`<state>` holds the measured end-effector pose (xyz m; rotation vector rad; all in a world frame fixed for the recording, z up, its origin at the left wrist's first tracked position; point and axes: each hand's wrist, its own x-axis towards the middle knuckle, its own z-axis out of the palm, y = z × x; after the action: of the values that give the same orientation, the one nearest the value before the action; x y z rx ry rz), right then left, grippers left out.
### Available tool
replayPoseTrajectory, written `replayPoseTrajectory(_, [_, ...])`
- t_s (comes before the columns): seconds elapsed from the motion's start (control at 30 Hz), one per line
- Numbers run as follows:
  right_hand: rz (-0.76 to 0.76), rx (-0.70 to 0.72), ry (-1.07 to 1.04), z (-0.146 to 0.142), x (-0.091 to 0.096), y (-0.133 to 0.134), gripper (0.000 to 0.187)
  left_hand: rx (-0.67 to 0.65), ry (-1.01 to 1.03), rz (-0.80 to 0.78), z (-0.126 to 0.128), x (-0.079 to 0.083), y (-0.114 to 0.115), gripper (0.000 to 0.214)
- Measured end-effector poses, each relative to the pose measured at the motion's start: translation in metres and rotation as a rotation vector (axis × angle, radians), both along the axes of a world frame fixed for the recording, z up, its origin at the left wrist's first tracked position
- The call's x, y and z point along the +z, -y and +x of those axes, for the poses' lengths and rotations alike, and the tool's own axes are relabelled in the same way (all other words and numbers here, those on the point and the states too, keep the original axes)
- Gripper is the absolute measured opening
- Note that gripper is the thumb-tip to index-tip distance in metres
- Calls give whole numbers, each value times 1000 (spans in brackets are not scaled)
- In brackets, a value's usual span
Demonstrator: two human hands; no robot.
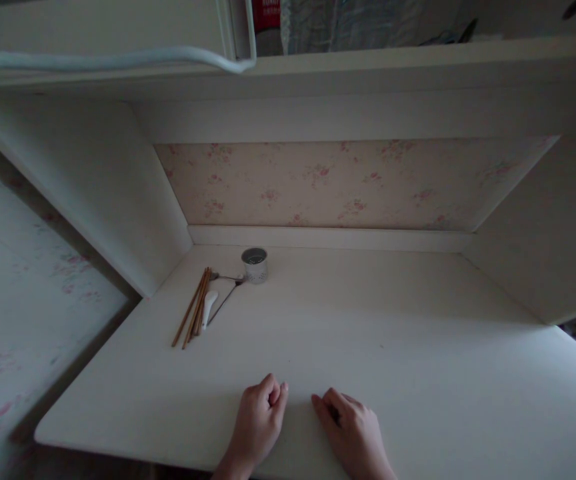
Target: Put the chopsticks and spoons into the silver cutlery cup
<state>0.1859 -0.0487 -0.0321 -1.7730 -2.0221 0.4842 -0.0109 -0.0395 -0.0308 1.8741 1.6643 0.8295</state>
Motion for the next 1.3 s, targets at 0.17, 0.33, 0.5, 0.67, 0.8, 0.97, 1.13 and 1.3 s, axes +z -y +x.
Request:
replayPoseTrajectory(0.17, [-14,3,6,1,0,0,42,-4,-10,4,0,1,0,39])
replayPoseTrajectory(0.33, [-20,9,-6,0,1,0,43,-4,-3,-13,0,1,-1,39])
replayPoseTrajectory(0.5, [-40,3,-20,1,0,2,44,-5,21,-26,1,2,-1,39])
replayPoseTrajectory(0.67, [-163,-42,-147,0,5,-3,44,2,46,-42,1,2,-1,40])
replayPoseTrajectory(0.8, [-284,7,-415,-14,31,-40,31,12,110,-69,1,-1,-3,38])
replayPoseTrajectory(0.97, [-206,197,-250,-62,75,-131,38,46,121,-75,0,-2,-3,39])
replayPoseTrajectory(1.13, [-153,232,-103,-118,97,-216,73,28,74,-21,-1,-4,-3,37])
replayPoseTrajectory(1.3, [-110,236,50,-146,104,-254,57,11,82,4,-3,-8,-5,37])
